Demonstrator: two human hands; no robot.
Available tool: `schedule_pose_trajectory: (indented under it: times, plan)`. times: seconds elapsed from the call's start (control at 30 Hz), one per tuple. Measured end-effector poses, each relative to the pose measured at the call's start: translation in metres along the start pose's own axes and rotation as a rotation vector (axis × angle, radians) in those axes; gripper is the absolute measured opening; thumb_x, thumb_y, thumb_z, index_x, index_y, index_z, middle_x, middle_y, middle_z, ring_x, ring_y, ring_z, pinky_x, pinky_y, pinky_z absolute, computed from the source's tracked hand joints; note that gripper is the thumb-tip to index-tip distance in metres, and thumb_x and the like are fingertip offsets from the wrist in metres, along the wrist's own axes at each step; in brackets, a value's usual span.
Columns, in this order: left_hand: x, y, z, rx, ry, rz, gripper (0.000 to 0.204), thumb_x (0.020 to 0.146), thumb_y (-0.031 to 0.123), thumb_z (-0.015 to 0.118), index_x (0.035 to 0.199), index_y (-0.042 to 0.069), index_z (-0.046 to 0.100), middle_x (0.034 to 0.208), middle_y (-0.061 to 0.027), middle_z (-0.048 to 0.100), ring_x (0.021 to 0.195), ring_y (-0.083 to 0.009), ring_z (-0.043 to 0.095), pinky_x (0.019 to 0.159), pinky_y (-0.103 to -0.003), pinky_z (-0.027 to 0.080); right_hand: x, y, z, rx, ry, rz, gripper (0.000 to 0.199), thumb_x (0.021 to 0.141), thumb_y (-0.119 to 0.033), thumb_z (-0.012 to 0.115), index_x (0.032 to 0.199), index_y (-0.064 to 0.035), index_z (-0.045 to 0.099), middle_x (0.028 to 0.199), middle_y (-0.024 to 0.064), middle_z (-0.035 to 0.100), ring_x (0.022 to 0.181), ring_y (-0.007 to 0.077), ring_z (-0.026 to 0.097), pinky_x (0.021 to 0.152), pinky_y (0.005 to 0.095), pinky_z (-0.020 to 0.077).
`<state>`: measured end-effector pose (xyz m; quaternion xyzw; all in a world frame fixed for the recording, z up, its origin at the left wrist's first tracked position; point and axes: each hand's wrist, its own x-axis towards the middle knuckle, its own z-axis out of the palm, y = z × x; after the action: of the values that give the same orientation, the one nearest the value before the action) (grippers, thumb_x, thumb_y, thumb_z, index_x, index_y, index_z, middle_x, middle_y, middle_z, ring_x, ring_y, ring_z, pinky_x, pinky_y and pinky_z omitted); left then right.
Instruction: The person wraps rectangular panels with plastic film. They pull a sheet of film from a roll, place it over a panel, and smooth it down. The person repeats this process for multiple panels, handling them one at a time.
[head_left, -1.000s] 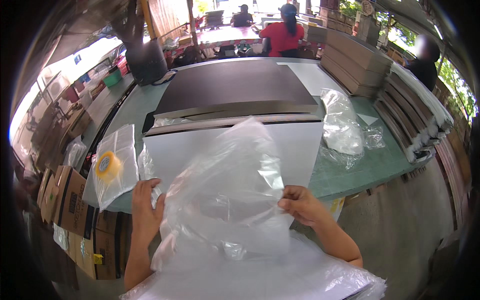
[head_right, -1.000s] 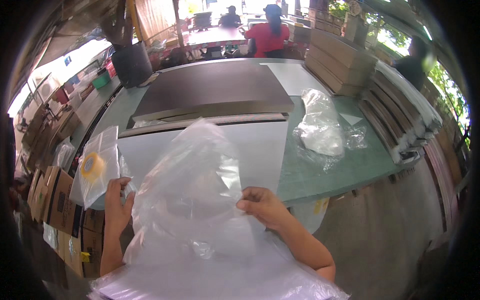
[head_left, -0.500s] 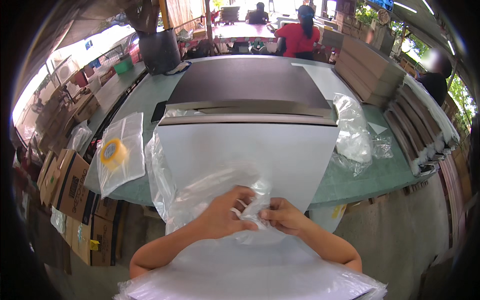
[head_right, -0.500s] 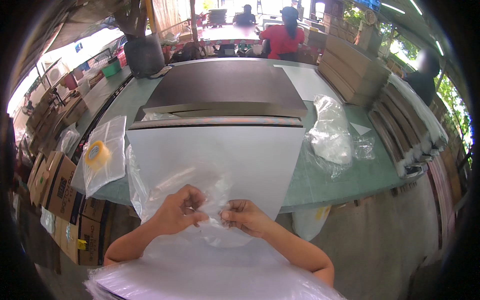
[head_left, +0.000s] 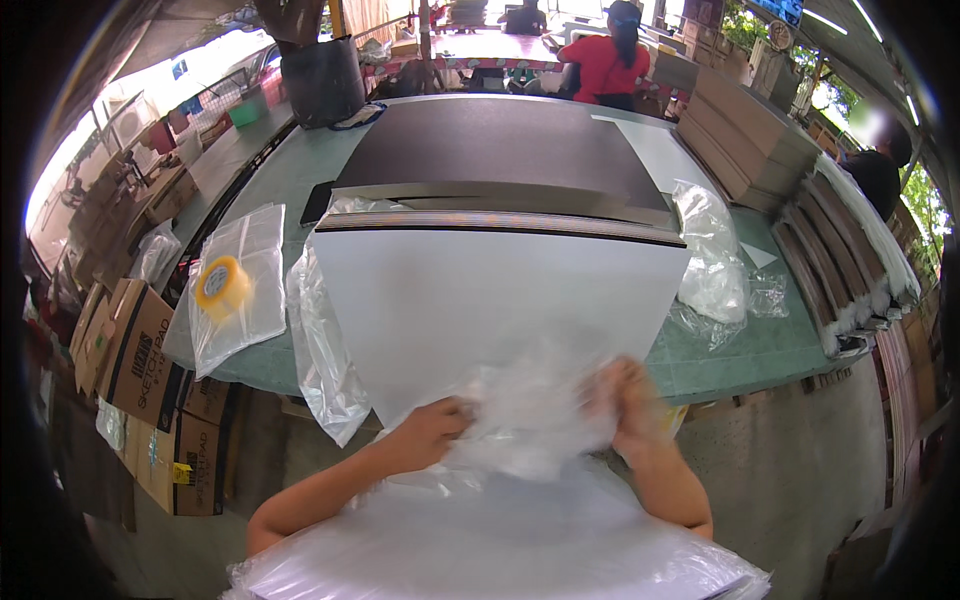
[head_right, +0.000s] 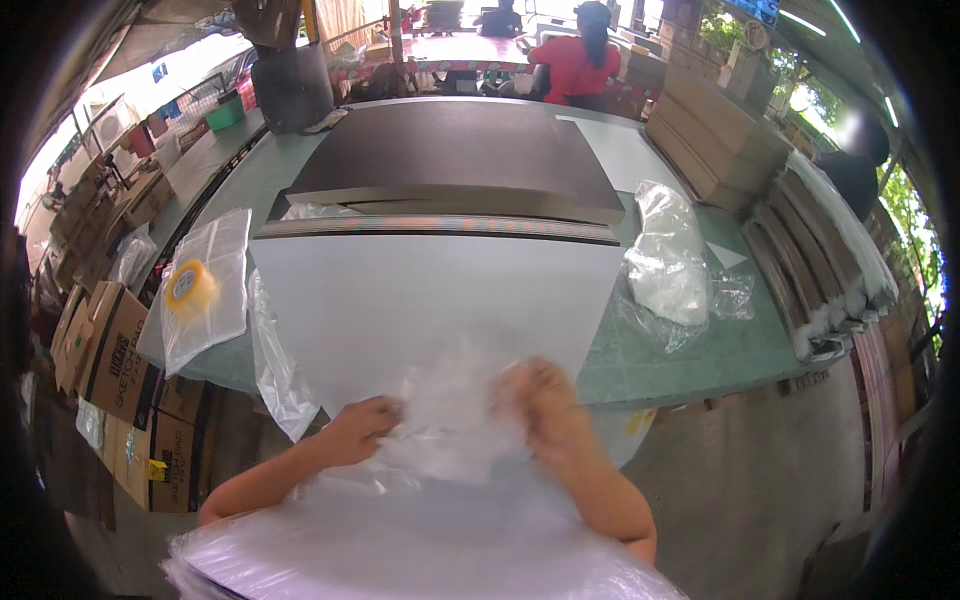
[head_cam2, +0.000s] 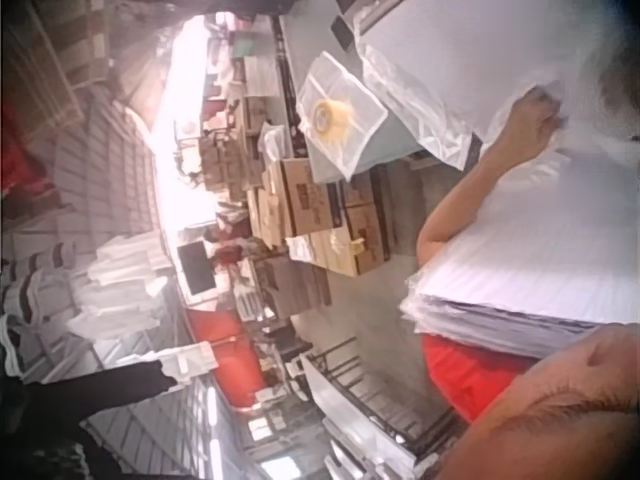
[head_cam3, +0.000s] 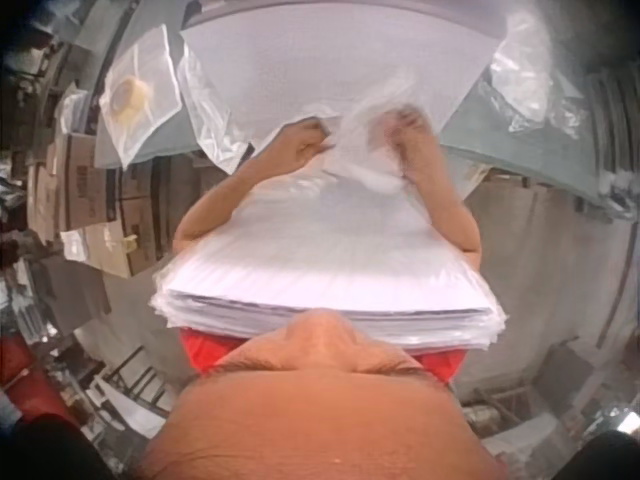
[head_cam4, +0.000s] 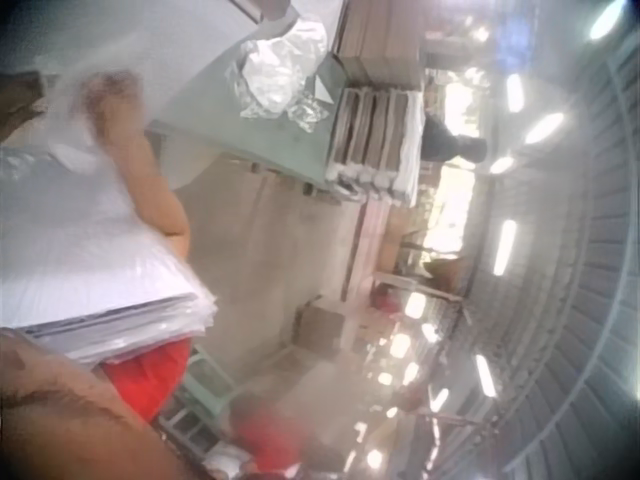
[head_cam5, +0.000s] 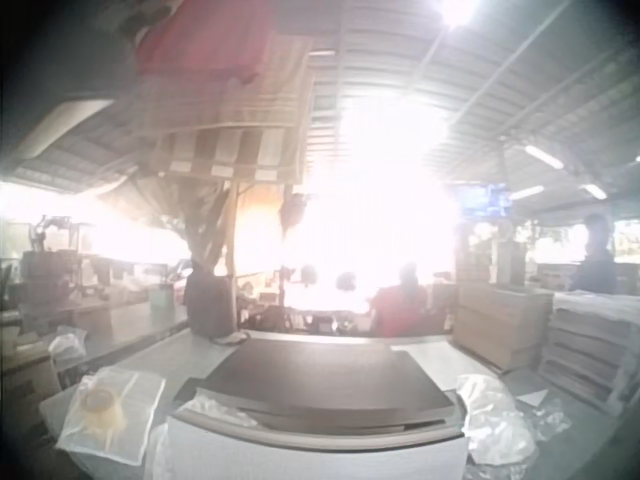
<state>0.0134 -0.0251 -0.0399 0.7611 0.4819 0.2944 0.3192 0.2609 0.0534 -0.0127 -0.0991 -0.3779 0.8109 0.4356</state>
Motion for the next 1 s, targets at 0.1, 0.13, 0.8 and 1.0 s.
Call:
schedule_pose_trajectory:
  times: [0.1, 0.13, 0.8, 1.0]
  plan:
    - [-0.115, -0.111, 0.02, 0.252, 0.113, -0.263, 0.028, 0.064, 0.001, 0.055, 0.091, 0.005, 0.057, 0.09, -0.0139, 0.054, 0.083, -0.0314, 0.053, 0.072, -0.037, 0.042, -0.013, -0.05, -0.051, 0.533, 0.314, -0.135, 0.013, 0.081, -0.015, 0.053, 0.088, -0.0038, 0.052, 0.074, 0.0048, 0.052, 0.07, 0.0133, 0.055, 0.058, 0.0249, 0.0478]
    - [-0.174, -0.13, 0.022, 0.24, 0.216, -0.478, 0.029, 0.064, 0.003, 0.056, 0.092, 0.004, 0.058, 0.091, -0.0161, 0.055, 0.084, -0.0317, 0.053, 0.073, -0.039, 0.042, -0.024, -0.063, -0.073, 0.266, 0.406, -0.25, 0.012, 0.081, -0.012, 0.052, 0.088, -0.0031, 0.051, 0.076, 0.0056, 0.053, 0.071, 0.0135, 0.055, 0.059, 0.024, 0.0483]
    - [0.02, 0.079, -0.041, -0.349, 0.029, 0.075, 0.009, 0.074, 0.007, 0.055, 0.078, 0.0, 0.052, 0.068, -0.0045, 0.051, 0.067, -0.0098, 0.048, 0.061, -0.025, 0.038, 0.011, 0.022, 0.041, -0.314, -0.141, 0.304, 0.018, 0.076, -0.02, 0.062, 0.073, -0.0039, 0.056, 0.066, 0.002, 0.055, 0.059, 0.0104, 0.05, 0.053, 0.0236, 0.0413]
    - [-0.008, 0.009, -0.041, -0.075, 0.238, -0.059, 0.012, 0.073, 0.012, 0.062, 0.073, 0.001, 0.058, 0.061, -0.0054, 0.055, 0.058, -0.0085, 0.05, 0.054, -0.025, 0.041, 0.013, 0.011, 0.026, 0.419, -0.01, 0.291, 0.029, 0.08, -0.033, 0.057, 0.064, -0.0109, 0.046, 0.056, -0.0027, 0.043, 0.048, 0.0055, 0.039, 0.046, 0.02, 0.035]
